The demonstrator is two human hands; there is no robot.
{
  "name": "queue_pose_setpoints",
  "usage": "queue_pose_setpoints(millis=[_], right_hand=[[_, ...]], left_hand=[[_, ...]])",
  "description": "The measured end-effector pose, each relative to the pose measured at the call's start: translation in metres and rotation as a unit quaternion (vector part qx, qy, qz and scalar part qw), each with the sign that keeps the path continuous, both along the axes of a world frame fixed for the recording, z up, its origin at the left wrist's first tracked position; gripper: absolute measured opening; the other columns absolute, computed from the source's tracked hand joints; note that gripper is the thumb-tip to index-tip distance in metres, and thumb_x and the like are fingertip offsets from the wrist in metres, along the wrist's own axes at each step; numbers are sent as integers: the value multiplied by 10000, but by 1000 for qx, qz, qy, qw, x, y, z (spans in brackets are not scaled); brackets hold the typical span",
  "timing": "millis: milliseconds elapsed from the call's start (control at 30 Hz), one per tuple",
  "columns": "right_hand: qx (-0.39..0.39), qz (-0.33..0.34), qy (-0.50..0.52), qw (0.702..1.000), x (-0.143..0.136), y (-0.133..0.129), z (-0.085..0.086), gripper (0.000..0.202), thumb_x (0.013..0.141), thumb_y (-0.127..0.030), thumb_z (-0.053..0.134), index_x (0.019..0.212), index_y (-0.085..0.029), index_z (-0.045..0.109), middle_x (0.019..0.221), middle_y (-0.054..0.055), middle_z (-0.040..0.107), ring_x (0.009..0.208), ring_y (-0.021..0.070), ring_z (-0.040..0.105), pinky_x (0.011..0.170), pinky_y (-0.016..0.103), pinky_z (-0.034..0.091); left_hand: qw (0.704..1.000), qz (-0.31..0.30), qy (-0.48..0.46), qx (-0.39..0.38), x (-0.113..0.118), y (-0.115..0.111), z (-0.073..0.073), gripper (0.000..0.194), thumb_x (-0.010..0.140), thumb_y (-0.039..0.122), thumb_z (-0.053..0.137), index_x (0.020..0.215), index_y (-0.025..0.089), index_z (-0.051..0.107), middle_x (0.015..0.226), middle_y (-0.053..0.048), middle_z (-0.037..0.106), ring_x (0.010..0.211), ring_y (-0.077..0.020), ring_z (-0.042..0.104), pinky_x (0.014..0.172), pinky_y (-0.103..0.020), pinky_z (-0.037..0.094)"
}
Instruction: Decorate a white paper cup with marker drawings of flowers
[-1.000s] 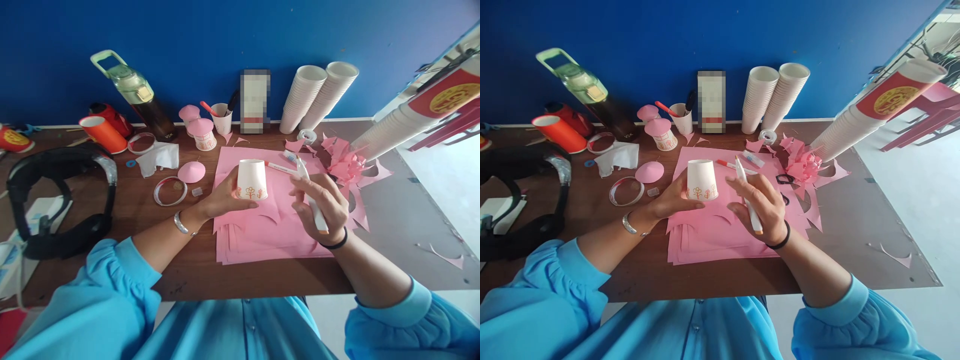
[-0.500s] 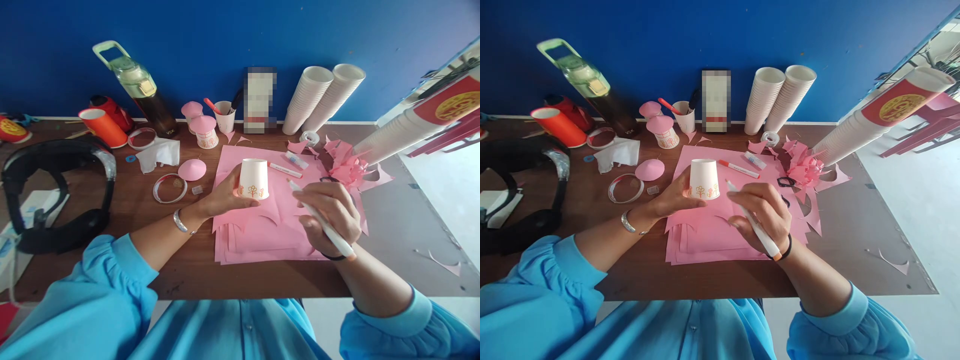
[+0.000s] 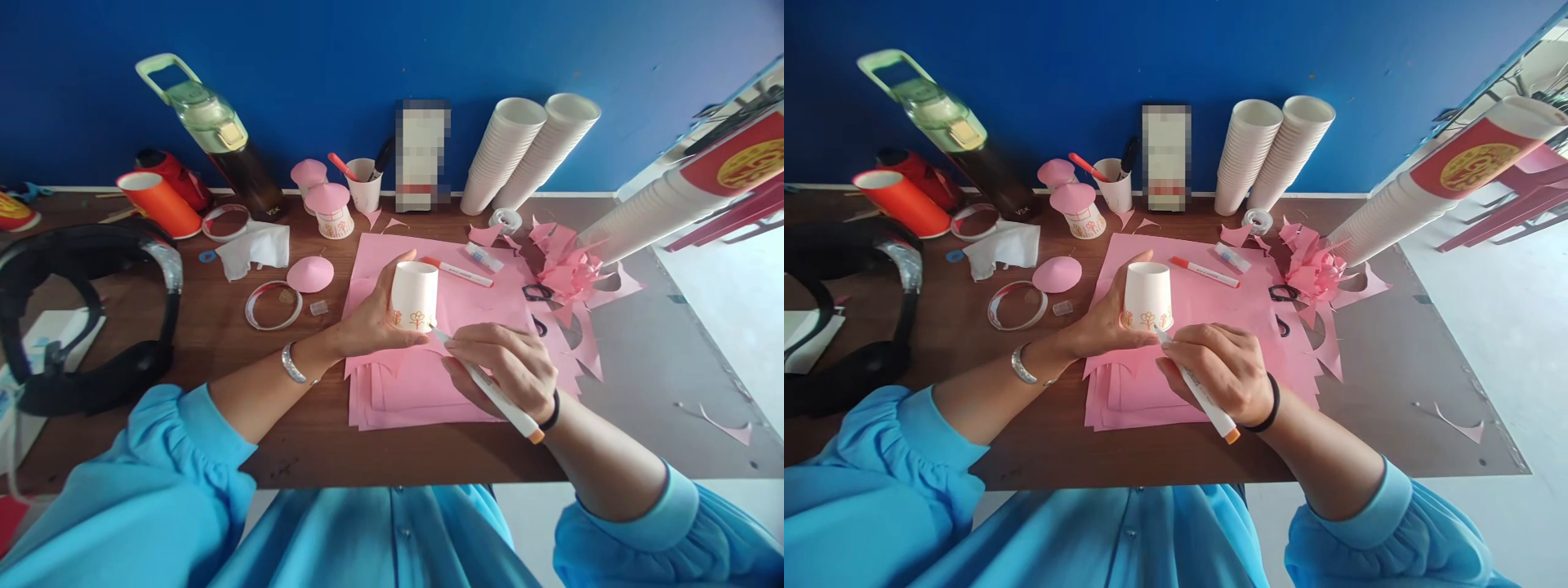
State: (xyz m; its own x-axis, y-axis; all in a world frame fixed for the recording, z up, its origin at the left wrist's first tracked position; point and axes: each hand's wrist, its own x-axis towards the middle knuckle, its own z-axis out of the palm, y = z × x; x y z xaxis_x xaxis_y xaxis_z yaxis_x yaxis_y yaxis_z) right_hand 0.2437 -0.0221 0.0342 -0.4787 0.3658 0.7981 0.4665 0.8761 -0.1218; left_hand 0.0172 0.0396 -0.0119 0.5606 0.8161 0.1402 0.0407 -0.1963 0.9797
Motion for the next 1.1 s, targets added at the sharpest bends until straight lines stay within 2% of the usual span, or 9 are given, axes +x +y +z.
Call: queue_pose_setpoints(millis=[133, 300, 500, 733, 900, 1100], right_hand=[[5, 7, -18, 1000, -4, 1, -6, 127, 957, -102, 722, 1040, -144, 635, 823, 67, 752, 678, 158, 733, 617, 281, 643], [-1, -9, -33, 999, -5, 0, -11, 128, 968, -113, 710, 1057, -170, 638, 845, 51, 749, 676, 148, 725, 621, 276, 635], [4, -6, -36, 999, -6, -2, -11, 111, 970, -121, 702, 1049, -153, 631, 835, 66, 746, 669, 152, 707, 611, 284, 622], [0, -24, -36, 999, -7, -1, -12, 126, 968, -107, 690, 1044, -176, 618, 804, 43, 743, 661, 141, 707, 614, 265, 617], [0, -26, -45, 999, -6, -1, -14, 182, 941, -91, 711, 1059, -189, 614, 823, 30, 743, 666, 136, 713, 618, 260, 623], [-4, -22, -44, 999, -6, 0, -15, 152, 951, -105, 708, 1051, -181, 622, 827, 36, 742, 671, 151, 724, 613, 273, 626]], left_hand=[[999, 7, 9, 47, 2, 0, -1, 1246, 717, 554, 932, 1683, 345, 174, 1599, -162, 378, 1459, -421, 430, 1178, -657, 466], [999, 1, 16, 39, 5, -2, 2, 1209, 754, 546, 900, 1689, 327, 165, 1624, -178, 384, 1461, -410, 459, 1151, -620, 507], [998, 14, 35, 58, 5, -3, 2, 1203, 736, 516, 902, 1683, 312, 188, 1707, -185, 279, 1525, -444, 389, 1186, -627, 471], [998, 13, 40, 46, 5, -3, 0, 1163, 734, 524, 914, 1645, 273, 235, 1638, -194, 397, 1513, -428, 423, 1201, -633, 448], [998, 11, 48, 41, 5, -3, 1, 1176, 724, 543, 912, 1642, 269, 229, 1646, -199, 387, 1512, -435, 423, 1187, -632, 461], [999, 5, 39, 36, 5, -4, 1, 1149, 740, 554, 901, 1635, 272, 238, 1612, -196, 423, 1518, -443, 413, 1190, -668, 441]])
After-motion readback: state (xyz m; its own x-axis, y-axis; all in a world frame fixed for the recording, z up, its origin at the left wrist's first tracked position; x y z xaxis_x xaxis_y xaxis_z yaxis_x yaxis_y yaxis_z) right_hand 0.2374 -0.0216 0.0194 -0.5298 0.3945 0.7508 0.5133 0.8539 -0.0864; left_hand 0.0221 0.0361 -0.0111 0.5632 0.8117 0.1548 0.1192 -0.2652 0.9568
